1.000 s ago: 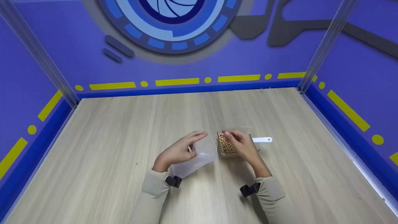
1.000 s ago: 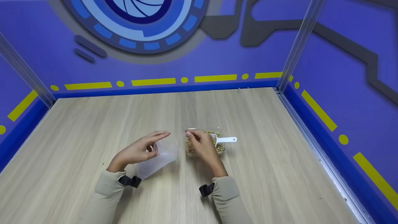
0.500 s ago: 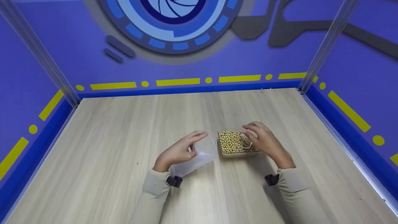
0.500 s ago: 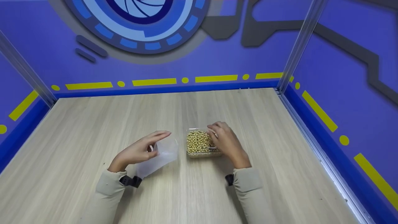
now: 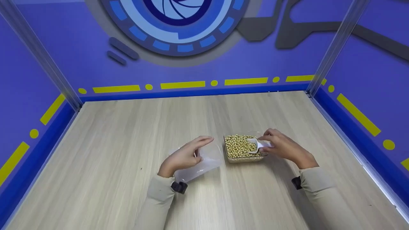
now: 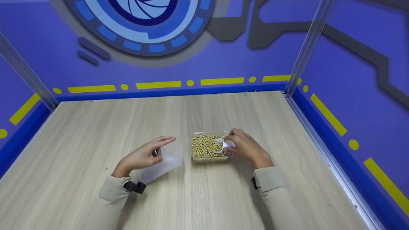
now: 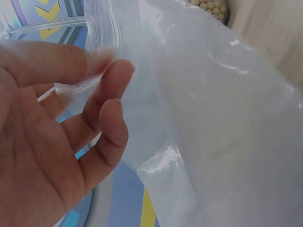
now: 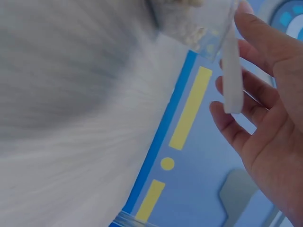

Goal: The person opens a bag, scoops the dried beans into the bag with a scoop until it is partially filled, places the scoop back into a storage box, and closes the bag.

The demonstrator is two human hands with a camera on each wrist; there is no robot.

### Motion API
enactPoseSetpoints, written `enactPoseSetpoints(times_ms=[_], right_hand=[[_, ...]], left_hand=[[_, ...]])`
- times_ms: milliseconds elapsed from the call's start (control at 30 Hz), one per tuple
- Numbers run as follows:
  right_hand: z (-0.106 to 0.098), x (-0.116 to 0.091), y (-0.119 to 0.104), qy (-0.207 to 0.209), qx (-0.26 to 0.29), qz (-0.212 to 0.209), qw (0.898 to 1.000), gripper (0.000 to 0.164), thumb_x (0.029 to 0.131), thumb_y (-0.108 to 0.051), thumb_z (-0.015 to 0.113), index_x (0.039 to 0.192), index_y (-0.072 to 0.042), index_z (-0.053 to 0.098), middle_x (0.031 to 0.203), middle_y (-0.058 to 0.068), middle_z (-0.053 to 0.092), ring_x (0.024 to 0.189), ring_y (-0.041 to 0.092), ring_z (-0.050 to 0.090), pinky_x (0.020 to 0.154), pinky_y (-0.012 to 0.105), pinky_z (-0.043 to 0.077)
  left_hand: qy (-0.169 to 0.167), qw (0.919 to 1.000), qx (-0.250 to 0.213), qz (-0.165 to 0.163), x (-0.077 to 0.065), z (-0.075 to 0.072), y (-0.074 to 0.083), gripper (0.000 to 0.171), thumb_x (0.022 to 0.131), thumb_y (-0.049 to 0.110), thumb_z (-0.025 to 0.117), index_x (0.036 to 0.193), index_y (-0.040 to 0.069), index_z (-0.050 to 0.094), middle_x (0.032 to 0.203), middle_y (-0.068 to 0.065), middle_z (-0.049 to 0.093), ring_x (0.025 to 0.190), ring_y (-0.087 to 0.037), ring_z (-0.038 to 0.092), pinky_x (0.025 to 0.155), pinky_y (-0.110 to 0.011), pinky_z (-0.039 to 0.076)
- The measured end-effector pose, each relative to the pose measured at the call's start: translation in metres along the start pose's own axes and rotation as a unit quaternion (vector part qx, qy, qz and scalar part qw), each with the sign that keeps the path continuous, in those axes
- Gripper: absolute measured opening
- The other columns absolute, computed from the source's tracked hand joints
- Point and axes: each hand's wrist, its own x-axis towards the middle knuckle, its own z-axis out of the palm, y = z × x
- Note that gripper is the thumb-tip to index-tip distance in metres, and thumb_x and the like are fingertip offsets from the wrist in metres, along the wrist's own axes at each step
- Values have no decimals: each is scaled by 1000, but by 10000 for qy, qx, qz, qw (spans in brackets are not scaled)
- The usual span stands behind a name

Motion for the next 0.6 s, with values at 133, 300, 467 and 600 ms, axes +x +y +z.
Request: enactPoseSetpoints(times_ms=[133, 300, 467, 600], right_hand=[[2, 1, 1, -118, 147, 60, 9998, 38, 86, -18, 70, 118, 2, 66, 105, 11, 55, 93, 21, 56, 80, 41, 50], [6, 4, 1, -57, 243, -117, 9996, 30, 87, -11, 69, 111, 6, 68, 105, 13, 51, 88, 20, 56, 73, 36, 50], [6, 7, 3, -14, 160, -563, 9983, 21, 85, -4, 68, 103, 7, 69, 104, 16, 57, 92, 27, 59, 76, 41, 51], [6, 10, 5, -230, 75, -697, 9973, 19, 87, -2, 66, 103, 7, 68, 105, 19, 61, 97, 34, 60, 81, 46, 51]], left_hand=[[-2, 10000, -27, -23, 0, 0, 0, 71, 80, -13, 51, 147, 3, 38, 150, -12, 38, 74, -11, 46, 68, -21, 43], [-55, 9999, -47, -73, 0, 1, -1, 71, 80, -14, 50, 147, 4, 37, 151, -11, 37, 70, -8, 43, 66, -20, 41], [-66, 9999, -58, -73, 0, 2, -3, 71, 80, -15, 50, 147, 5, 38, 151, -11, 38, 70, -9, 41, 65, -20, 39], [-82, 9999, -85, -86, -1, 1, -4, 70, 81, -14, 50, 147, 6, 38, 151, -11, 38, 69, -9, 41, 65, -20, 39]])
